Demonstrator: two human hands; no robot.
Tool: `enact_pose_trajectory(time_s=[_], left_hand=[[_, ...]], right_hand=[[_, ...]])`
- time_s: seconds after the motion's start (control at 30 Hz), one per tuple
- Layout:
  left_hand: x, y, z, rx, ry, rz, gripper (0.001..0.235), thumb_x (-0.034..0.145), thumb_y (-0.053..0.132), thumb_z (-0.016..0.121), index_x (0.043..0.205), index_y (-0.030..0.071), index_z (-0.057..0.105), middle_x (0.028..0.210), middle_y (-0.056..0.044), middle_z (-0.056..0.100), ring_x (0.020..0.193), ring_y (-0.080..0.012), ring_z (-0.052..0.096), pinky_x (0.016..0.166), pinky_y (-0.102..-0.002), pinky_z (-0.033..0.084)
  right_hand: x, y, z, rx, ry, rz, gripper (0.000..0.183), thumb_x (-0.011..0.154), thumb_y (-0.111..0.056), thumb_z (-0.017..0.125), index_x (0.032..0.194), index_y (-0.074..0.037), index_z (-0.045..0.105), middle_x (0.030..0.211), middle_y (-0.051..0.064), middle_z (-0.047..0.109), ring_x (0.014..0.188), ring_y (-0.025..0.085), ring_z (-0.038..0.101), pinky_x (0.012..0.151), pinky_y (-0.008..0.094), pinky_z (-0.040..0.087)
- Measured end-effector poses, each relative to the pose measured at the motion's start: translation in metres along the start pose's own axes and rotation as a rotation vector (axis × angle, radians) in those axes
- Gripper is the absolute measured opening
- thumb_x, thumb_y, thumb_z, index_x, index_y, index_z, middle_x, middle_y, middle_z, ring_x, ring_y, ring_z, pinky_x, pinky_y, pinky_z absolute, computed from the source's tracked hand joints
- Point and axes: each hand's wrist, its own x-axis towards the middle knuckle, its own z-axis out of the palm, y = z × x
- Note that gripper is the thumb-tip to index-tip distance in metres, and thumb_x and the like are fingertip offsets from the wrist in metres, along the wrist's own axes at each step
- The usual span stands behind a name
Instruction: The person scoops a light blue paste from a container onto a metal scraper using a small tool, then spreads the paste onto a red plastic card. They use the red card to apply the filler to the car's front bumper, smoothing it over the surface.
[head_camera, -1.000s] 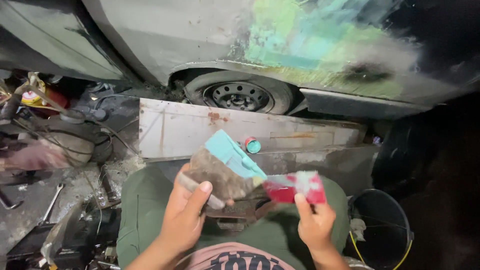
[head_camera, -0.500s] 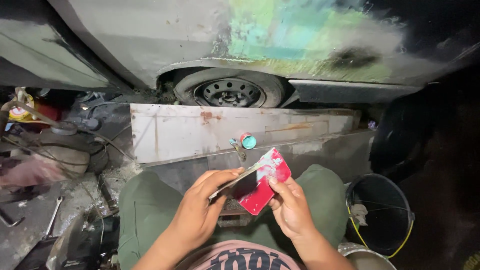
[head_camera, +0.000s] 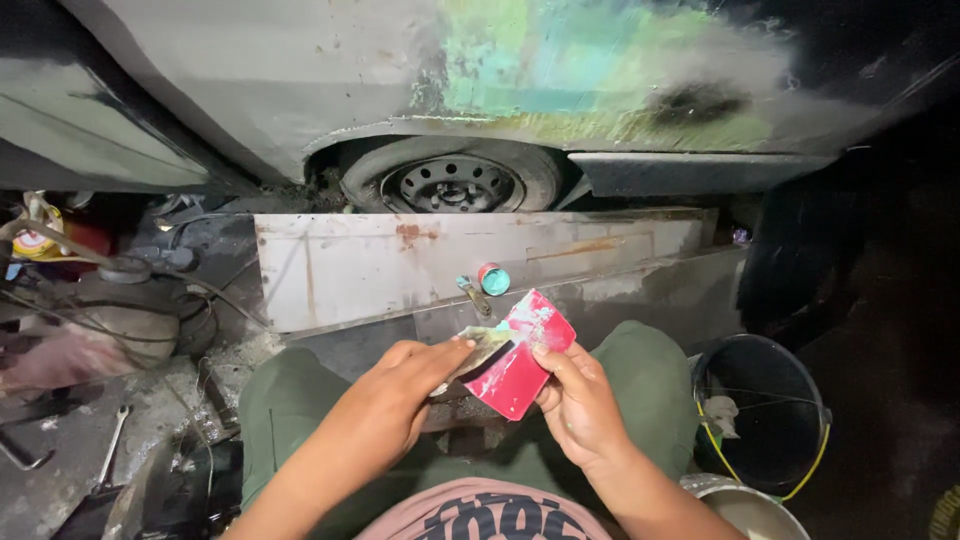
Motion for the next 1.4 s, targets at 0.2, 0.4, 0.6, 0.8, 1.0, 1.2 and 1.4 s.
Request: enact_pose_trajectory(time_s=[0.2, 0.4, 0.6, 0.8, 1.0, 1.2, 1.4], left_hand=[[-0.006, -0.025, 0.022, 0.111, 0.004, -0.156, 0.064, 0.078, -0.006, 0.055, 0.141, 0.007, 0.055, 0.140, -0.009, 0.064, 0.112, -0.0312, 0.056, 0.087, -0.046, 0.055], [-0.011, -0.041, 0.049, -0.599, 0.202, -0.925, 0.026, 0.096, 0.031, 0.059, 0.113, 0.015, 0.070, 0.097, 0.004, 0.074, 0.084, -0.0095, 0.063, 0.075, -0.028, 0.050], [0.002, 0.009, 0.055, -1.663, 0.642, -1.016, 0.039, 0.092, 0.001, 0.059, 0.129, -0.009, 0.063, 0.110, -0.030, 0.071, 0.094, -0.0369, 0.068, 0.087, -0.051, 0.057], [0.004, 0.059, 0.033, -1.741, 0.615, -0.951, 0.044, 0.090, 0.003, 0.059, 0.133, -0.005, 0.062, 0.110, -0.030, 0.071, 0.094, -0.0394, 0.068, 0.087, -0.052, 0.056], [0.001, 0.055, 0.050, -1.806, 0.644, -0.876, 0.038, 0.092, 0.007, 0.059, 0.128, -0.005, 0.062, 0.107, -0.028, 0.071, 0.092, -0.0378, 0.068, 0.081, -0.050, 0.055], [-0.001, 0.040, 0.029, -1.510, 0.842, -0.621, 0.053, 0.092, 0.022, 0.061, 0.139, 0.000, 0.054, 0.114, -0.020, 0.069, 0.083, -0.0319, 0.066, 0.044, -0.048, 0.057], [-0.006, 0.022, 0.024, -0.677, 0.705, -0.188, 0.041, 0.102, 0.026, 0.050, 0.132, -0.002, 0.056, 0.124, -0.013, 0.068, 0.103, -0.0224, 0.070, 0.089, -0.037, 0.065]], right_hand=[[0.001, -0.020, -0.002, -0.029, -0.019, -0.020, 0.025, 0.093, -0.009, 0.065, 0.117, -0.002, 0.070, 0.098, 0.015, 0.077, 0.075, 0.020, 0.071, 0.058, 0.030, 0.059], [-0.015, -0.075, -0.013, -0.827, -0.185, -0.834, 0.025, 0.098, -0.016, 0.062, 0.116, -0.002, 0.072, 0.119, 0.011, 0.074, 0.115, 0.024, 0.070, 0.108, 0.039, 0.052], [-0.007, -0.092, 0.012, -1.117, -0.753, -1.572, 0.037, 0.100, -0.036, 0.062, 0.113, -0.003, 0.072, 0.116, 0.017, 0.075, 0.113, 0.040, 0.074, 0.102, 0.048, 0.061], [-0.017, -0.080, 0.002, -1.106, -0.783, -1.483, 0.036, 0.107, -0.027, 0.045, 0.111, -0.004, 0.073, 0.118, 0.019, 0.074, 0.114, 0.047, 0.073, 0.100, 0.049, 0.061], [-0.018, -0.063, -0.024, -1.042, -0.685, -1.545, 0.024, 0.101, -0.018, 0.056, 0.108, 0.000, 0.070, 0.112, 0.023, 0.074, 0.109, 0.049, 0.074, 0.098, 0.053, 0.064], [-0.012, -0.029, -0.049, -0.983, -0.427, -1.358, 0.047, 0.107, -0.035, 0.045, 0.117, 0.005, 0.067, 0.115, 0.023, 0.073, 0.103, 0.039, 0.077, 0.095, 0.047, 0.066], [-0.008, 0.012, -0.033, -0.066, 0.038, -0.276, 0.030, 0.090, -0.006, 0.068, 0.115, 0.010, 0.069, 0.097, 0.022, 0.076, 0.084, 0.031, 0.074, 0.069, 0.041, 0.061]])
